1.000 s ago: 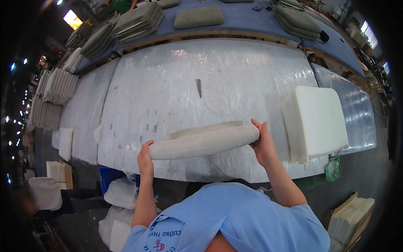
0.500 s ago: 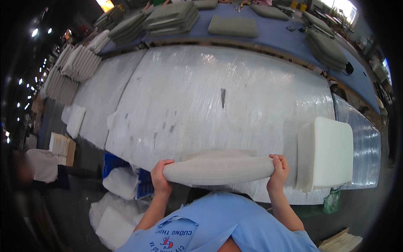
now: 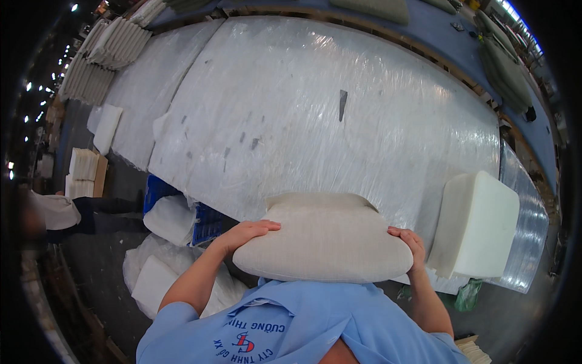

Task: The person rolls a rectangular foam piece into a cylindrical shape and places it on a stack. They then pick up a foam block, insert white stuffing into it, and place it on the table. The person repeats the stuffing process with another foam block.

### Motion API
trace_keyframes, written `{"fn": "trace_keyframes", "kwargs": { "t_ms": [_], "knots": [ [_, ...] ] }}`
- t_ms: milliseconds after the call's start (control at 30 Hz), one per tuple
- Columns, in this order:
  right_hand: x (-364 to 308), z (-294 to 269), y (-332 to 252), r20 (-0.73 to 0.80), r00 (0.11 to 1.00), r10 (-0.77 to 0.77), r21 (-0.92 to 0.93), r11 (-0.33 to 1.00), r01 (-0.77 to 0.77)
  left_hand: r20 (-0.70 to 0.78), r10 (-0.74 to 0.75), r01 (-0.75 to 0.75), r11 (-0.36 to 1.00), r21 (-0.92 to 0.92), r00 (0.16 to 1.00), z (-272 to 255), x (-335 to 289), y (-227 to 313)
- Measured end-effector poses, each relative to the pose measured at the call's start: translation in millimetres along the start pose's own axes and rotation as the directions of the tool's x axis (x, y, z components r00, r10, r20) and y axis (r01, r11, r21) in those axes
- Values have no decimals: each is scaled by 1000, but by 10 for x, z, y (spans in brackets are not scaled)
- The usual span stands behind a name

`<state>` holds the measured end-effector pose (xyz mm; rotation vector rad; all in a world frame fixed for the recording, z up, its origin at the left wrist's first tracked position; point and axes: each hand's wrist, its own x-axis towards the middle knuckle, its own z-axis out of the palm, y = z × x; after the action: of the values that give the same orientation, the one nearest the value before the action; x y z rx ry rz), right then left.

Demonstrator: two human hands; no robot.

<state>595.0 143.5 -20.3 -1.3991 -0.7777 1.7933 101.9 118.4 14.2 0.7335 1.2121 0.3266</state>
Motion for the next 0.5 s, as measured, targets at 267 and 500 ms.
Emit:
{"fn": "trace_keyframes", "kwargs": {
  "t_ms": [267,500],
  "knots": [
    [486,18,6,328,915,237,-540,841,-24,125,65,-124,820,558,990,-63,829,-664],
    [1388,477,383,365,857,363,-931,118,346,-148,16,114,561,820,989,59,1528,-798]
  ]
}}
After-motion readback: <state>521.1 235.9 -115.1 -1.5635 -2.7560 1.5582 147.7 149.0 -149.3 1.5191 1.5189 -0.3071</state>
